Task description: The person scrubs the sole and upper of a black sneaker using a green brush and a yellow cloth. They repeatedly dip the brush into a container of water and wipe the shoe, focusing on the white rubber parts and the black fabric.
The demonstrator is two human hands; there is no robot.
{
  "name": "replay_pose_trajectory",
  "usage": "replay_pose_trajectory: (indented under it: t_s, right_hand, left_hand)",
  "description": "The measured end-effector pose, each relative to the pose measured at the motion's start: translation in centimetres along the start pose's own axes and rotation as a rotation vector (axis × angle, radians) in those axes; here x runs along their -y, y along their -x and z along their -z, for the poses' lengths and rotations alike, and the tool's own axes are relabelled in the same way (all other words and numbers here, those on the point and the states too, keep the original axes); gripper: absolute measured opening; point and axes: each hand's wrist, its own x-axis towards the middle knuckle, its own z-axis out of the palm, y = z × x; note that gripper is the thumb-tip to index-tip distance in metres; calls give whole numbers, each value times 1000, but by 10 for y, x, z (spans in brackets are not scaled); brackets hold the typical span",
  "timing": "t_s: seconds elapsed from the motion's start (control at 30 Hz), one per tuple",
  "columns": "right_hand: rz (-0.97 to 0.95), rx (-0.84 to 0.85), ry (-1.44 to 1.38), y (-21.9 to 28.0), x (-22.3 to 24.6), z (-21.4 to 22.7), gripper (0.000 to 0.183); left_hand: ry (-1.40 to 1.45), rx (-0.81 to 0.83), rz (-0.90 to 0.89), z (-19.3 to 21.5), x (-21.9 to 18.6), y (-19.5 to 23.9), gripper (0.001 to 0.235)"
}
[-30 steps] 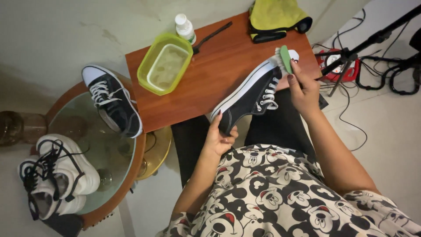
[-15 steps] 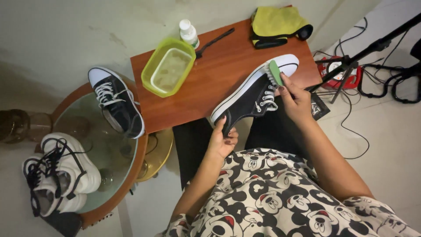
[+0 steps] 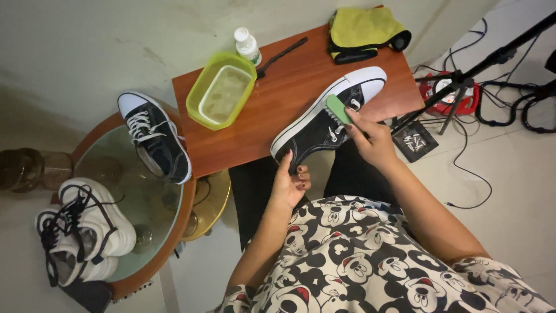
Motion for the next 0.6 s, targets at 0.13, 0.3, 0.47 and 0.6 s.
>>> replay_pose_trajectory:
  t_s: [0.13, 0.3, 0.47, 0.6]
  right_hand:
    - [6, 4, 0, 1, 0, -2, 38]
    - [52, 20, -14, -6, 8, 4, 36]
    - [79, 29, -14, -3, -1, 3, 36]
    - [73, 17, -44, -2, 1, 3, 40]
  left_hand:
    - [-200, -34, -67, 11, 3, -7, 44]
    - [-657, -279, -475, 13, 13, -11, 60]
    - [-915, -336, -704, 0, 12, 19, 96]
    - [-1193, -358, -1252, 10, 16, 10, 111]
